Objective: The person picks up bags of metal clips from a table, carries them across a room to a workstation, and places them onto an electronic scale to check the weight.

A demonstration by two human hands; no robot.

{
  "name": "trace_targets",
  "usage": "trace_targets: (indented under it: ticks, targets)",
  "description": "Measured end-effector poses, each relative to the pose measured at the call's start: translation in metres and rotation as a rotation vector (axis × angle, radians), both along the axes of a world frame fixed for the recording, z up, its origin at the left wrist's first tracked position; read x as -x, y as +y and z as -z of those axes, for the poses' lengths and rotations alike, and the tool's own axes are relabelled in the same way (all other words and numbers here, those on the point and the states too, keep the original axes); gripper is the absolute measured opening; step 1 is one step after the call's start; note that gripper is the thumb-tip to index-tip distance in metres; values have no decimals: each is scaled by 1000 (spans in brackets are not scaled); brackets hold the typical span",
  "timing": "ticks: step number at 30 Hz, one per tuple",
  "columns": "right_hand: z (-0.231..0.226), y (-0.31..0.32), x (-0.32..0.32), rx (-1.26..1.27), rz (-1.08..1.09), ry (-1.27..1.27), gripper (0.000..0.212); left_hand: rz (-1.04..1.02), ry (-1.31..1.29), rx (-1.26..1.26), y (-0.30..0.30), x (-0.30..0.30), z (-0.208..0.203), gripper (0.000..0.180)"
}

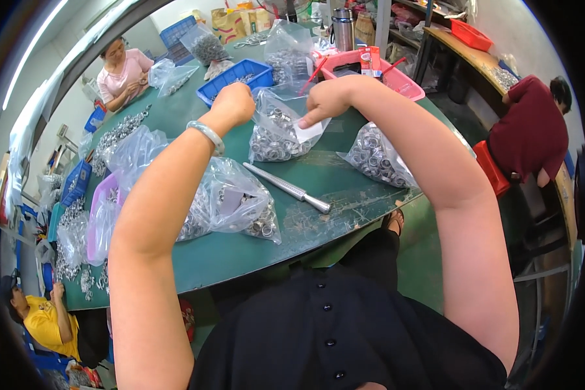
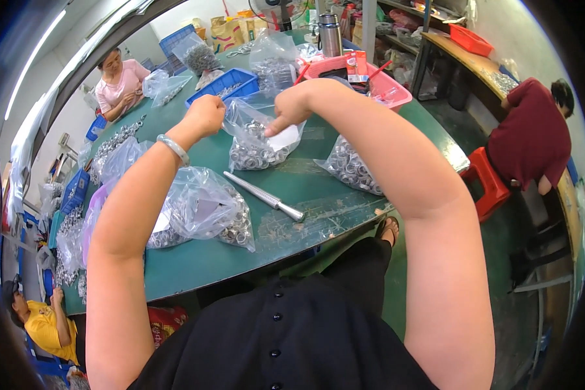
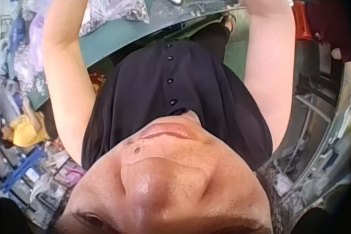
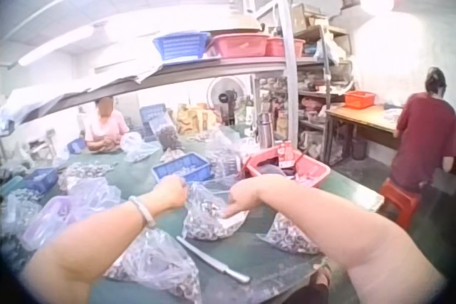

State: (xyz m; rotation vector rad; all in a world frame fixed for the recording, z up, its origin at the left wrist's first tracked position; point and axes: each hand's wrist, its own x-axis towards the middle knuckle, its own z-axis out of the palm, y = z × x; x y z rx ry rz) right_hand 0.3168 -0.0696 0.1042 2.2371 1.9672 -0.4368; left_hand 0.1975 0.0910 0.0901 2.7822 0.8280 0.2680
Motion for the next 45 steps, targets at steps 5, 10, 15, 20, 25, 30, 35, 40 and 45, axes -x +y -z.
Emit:
trace_targets:
  ticks: [5, 10, 15, 20, 25, 30, 35, 40, 45]
  targets:
    - [22, -22, -17, -146, -43, -260, 14, -11, 16, -60, -10, -7, -10, 20]
    - [-18, -12, -20, -699, 107, -405, 11, -113, -196, -174, 19, -2, -68, 21]
    - [-21, -27, -36, -761, 20, -486, 10, -73, -315, 216, 10, -3, -60, 20]
    - [-26, -41, -36, -943, 17, -365, 11, -8, -519, 536, 0, 7, -58, 18]
    - [-33, -105, -42, -1007, -141, -118, 26, 79, -319, 547, -22, 11, -40, 18]
    - [27, -231, -54, -612, 517, 99, 24, 302, -519, 200, -54, 13, -35, 18]
    - [119, -270, -37, -682, 1102, 1316, 43, 700, -583, 122, -151, 4, -14, 21]
    - [139, -257, -35, -801, 1025, 1651, 33, 328, 106, 785, -217, -41, 58, 46]
    - [141, -245, -29, -721, 816, 1599, 13, 200, -167, 1110, -215, -72, 74, 24]
